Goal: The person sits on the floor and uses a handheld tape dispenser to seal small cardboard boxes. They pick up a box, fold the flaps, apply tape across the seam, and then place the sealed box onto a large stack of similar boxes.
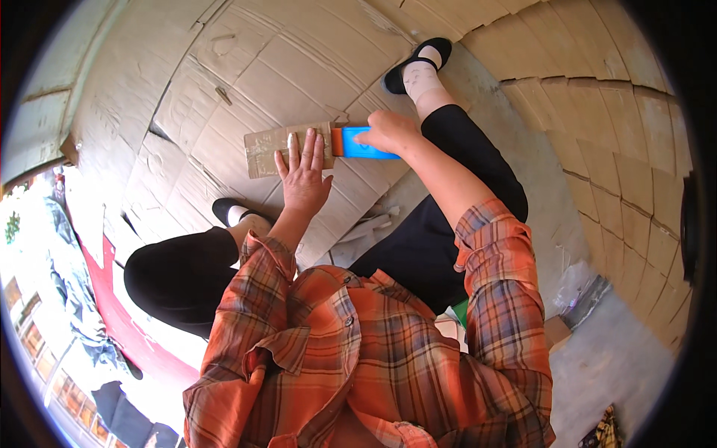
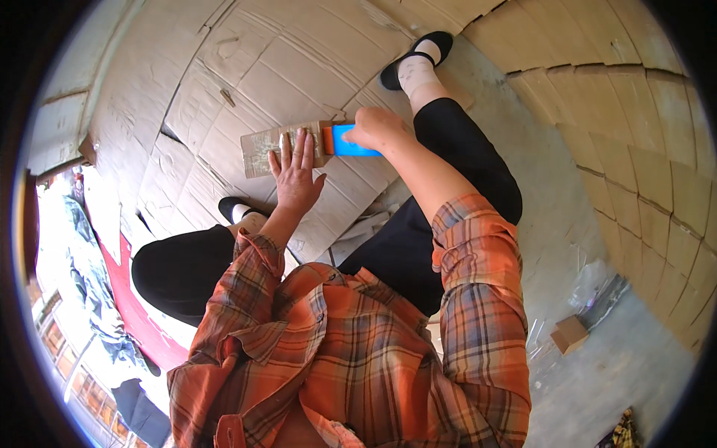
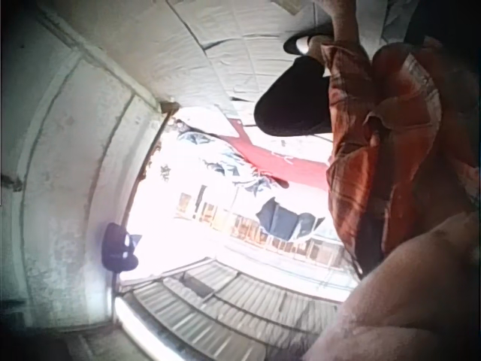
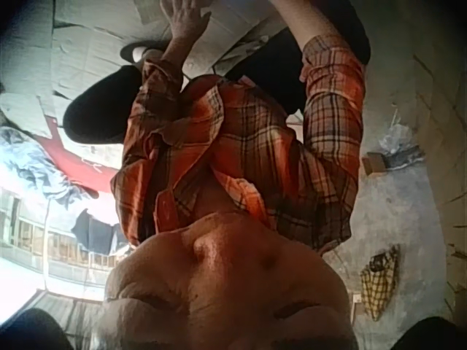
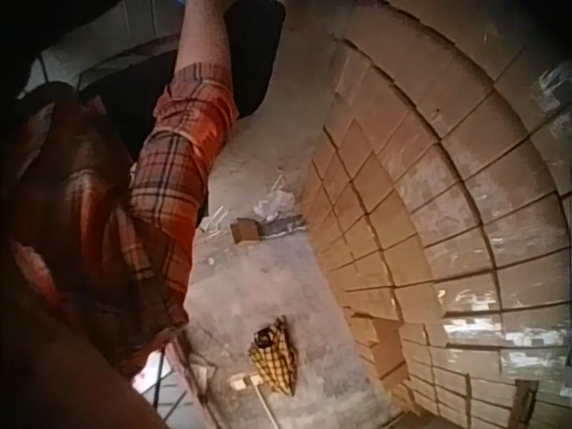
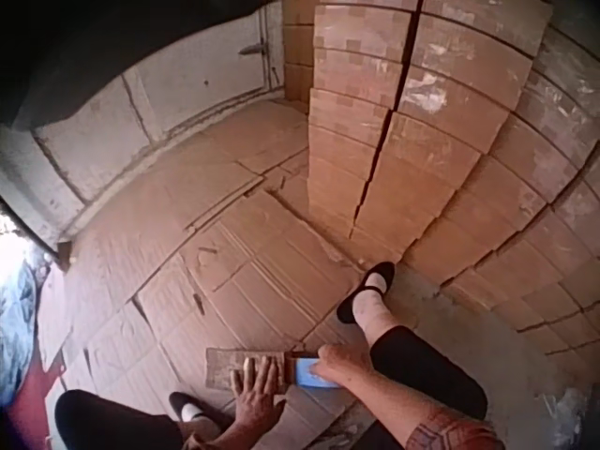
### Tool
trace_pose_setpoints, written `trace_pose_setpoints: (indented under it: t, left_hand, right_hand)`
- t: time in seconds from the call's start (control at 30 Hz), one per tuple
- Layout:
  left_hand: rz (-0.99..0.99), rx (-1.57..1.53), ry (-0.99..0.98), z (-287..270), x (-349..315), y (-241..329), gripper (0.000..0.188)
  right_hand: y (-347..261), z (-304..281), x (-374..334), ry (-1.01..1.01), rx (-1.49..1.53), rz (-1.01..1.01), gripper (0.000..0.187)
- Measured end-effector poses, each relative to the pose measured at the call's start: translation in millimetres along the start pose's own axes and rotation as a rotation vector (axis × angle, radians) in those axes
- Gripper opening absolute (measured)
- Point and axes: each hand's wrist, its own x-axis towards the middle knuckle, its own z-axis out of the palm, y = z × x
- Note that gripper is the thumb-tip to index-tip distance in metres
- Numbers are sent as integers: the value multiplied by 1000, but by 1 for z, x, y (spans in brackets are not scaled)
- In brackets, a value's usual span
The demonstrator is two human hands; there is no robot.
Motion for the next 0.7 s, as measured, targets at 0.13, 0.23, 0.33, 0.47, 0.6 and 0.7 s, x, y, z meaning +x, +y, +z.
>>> trace_pose_setpoints:
  t: [0.13, 0.23, 0.33, 0.47, 0.6, 0.7]
  left_hand:
    - [-3, 10, 5, 1, 1, 0, 99]
    - [0, 21, 9, 0, 0, 0, 99]
    - [-10, 1, 11, 1, -3, 3, 95]
    - [-5, -9, 20, 0, 1, 1, 94]
    - [18, -6, 23, 0, -1, 0, 99]
    - [23, 1, 22, 2, 0, 0, 98]
  right_hand:
    - [-7, -6, 0, -1, -12, -15, 50]
    - [-14, -11, -1, -16, -16, -16, 49]
    - [-23, 1, 6, -3, -73, 19, 43]
    - [-36, 28, 13, 6, -164, 42, 35]
    - [-25, 31, 23, 13, -240, 21, 34]
    - [-15, 31, 19, -9, -292, 32, 35]
